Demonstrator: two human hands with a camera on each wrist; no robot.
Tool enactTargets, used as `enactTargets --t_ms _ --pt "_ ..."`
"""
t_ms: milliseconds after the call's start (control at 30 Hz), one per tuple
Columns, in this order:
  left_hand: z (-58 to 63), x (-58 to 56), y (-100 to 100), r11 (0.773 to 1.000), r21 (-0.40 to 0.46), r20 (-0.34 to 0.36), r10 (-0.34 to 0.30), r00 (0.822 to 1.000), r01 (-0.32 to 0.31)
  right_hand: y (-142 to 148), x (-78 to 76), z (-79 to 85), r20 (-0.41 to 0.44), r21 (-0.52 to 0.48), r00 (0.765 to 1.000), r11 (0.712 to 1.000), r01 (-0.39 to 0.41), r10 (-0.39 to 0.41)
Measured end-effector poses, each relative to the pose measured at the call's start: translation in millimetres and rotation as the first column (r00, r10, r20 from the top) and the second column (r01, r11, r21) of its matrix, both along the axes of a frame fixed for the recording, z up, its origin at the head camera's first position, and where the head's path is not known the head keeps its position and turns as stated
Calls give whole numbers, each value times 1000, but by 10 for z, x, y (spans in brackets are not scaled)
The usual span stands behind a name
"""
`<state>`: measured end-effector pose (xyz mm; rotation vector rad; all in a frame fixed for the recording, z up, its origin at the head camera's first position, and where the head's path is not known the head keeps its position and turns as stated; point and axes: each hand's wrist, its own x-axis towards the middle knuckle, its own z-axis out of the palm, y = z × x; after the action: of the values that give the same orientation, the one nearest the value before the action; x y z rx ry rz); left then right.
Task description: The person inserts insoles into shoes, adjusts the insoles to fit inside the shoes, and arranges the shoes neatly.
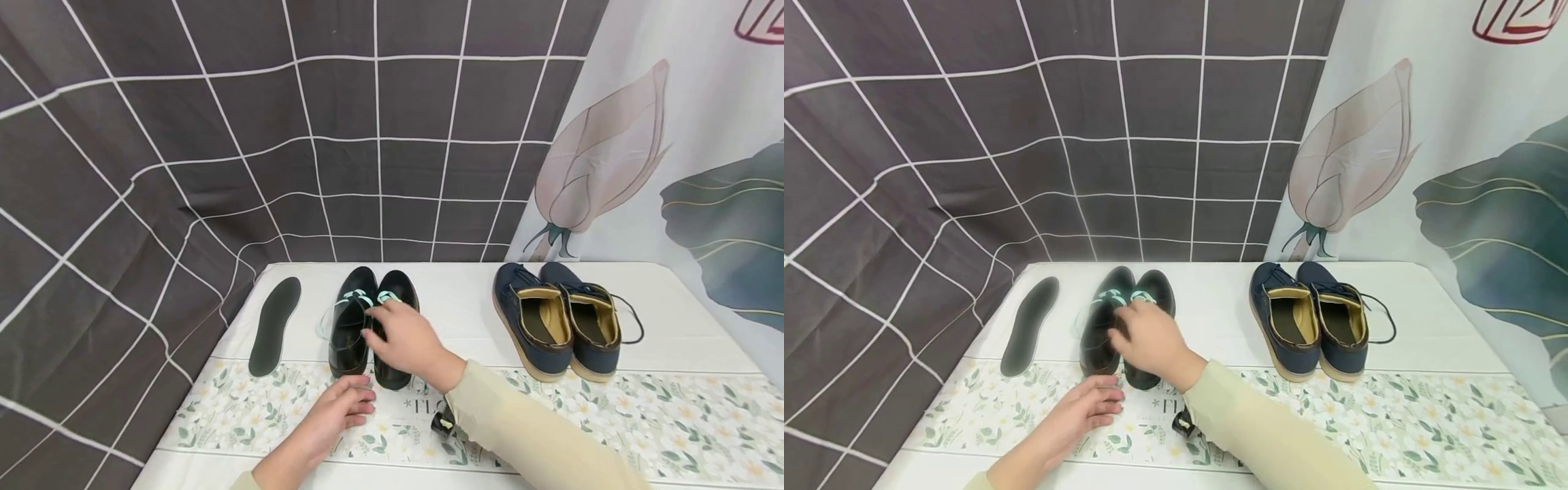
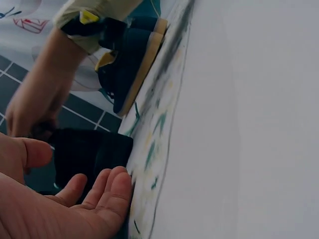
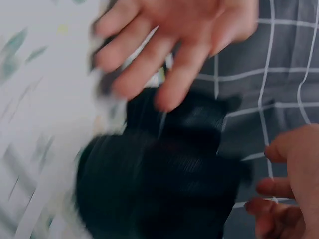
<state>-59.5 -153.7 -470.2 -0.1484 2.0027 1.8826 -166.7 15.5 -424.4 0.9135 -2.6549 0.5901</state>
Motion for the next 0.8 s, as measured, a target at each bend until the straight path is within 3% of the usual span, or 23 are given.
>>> enactTargets --t_ms 100,267,533,800 --pt "-9 7 -80 1000 -13 16 7 1000 -6 -130 102 63 -29 47 995 994 -97 99" --pt "9 6 -154 1000 0 15 4 1000 -4 -300 215 84 -23 159 987 975 -156 161" --pt "2 22 -196 1000 15 22 -7 1000 7 -491 236 -55 23 320 991 938 -132 132" --pt "-38 -1 -234 998 66 25 -3 1000 2 -591 205 -157 -36 417 996 907 -59 81"
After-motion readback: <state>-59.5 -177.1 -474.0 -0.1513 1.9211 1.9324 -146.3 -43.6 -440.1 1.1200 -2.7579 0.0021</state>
